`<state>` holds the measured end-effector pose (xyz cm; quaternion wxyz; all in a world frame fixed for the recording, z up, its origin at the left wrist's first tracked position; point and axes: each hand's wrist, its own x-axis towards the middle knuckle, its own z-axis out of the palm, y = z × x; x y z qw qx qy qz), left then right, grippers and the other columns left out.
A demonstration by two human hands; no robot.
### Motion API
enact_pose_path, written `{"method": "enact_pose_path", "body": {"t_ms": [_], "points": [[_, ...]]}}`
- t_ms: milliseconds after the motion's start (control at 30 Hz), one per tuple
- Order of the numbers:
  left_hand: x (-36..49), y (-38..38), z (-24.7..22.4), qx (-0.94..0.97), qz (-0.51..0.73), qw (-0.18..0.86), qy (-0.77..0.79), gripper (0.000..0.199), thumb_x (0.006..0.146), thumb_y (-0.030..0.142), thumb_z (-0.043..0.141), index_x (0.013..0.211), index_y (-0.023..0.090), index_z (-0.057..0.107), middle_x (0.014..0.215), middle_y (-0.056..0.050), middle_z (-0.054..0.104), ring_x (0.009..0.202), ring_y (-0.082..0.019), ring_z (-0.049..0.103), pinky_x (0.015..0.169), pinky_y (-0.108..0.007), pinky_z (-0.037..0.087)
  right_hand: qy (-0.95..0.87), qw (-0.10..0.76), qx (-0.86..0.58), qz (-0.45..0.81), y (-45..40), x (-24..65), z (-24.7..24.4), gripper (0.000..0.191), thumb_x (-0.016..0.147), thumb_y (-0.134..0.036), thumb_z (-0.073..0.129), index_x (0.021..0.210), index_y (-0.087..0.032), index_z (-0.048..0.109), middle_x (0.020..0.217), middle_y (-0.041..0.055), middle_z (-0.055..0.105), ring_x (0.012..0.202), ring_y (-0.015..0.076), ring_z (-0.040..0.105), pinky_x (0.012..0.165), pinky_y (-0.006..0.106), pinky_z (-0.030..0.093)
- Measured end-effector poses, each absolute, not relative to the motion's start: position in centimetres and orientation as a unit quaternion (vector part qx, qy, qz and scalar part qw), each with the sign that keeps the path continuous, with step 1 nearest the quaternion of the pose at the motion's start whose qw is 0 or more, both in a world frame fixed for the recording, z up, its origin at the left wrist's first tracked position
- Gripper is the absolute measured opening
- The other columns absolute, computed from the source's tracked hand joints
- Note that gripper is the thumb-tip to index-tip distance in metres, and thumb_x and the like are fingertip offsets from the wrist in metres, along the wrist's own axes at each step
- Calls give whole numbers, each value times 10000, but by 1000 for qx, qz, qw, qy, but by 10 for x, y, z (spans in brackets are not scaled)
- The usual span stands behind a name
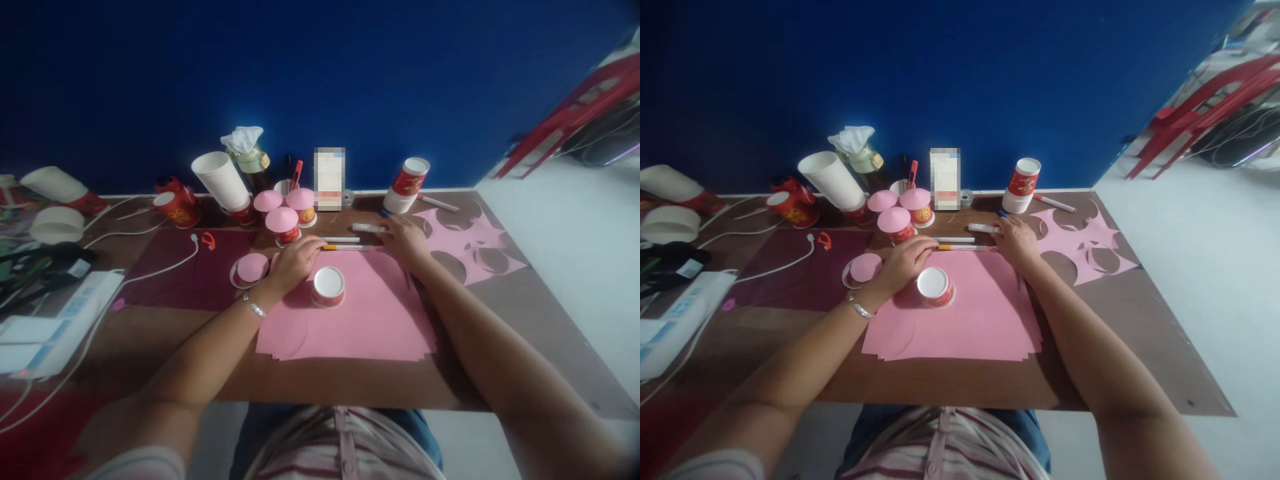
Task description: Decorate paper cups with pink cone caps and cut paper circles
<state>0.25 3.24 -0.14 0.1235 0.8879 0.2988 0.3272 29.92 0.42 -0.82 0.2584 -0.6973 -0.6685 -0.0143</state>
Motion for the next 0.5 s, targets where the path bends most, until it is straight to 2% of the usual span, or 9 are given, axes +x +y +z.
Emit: {"method": "enact_pose_path", "body": {"t_ms": [267, 400, 500], "points": [[-11, 26, 15, 897, 281, 135, 314, 271, 988, 92, 469, 1134, 158, 688, 1163, -101, 736, 1096, -186, 693, 996, -369, 575, -704, 225, -672, -47, 5, 300, -15, 244, 896, -203, 536, 1026, -170, 741, 1069, 162, 737, 1060, 345, 615, 915, 484, 479], [-38, 14, 25, 893, 262, 125, 343, 252, 997, 152, 487, 1147, 177, 688, 1167, -93, 741, 1098, -195, 693, 996, -371, 568, -708, 237, -662, -66, 1, 296, -12, 290, 917, -231, 542, 1135, -150, 716, 1136, 185, 711, 1091, 370, 590, 930, 515, 475], [-64, 6, 26, 879, 259, 103, 387, 245, 990, 191, 514, 1169, 194, 682, 1174, -88, 733, 1070, -205, 695, 955, -362, 575, -713, 255, -645, -99, -5, 287, -6, 289, 944, -251, 532, 1160, -165, 702, 1112, 168, 709, 1042, 350, 595, 894, 483, 490]]}}
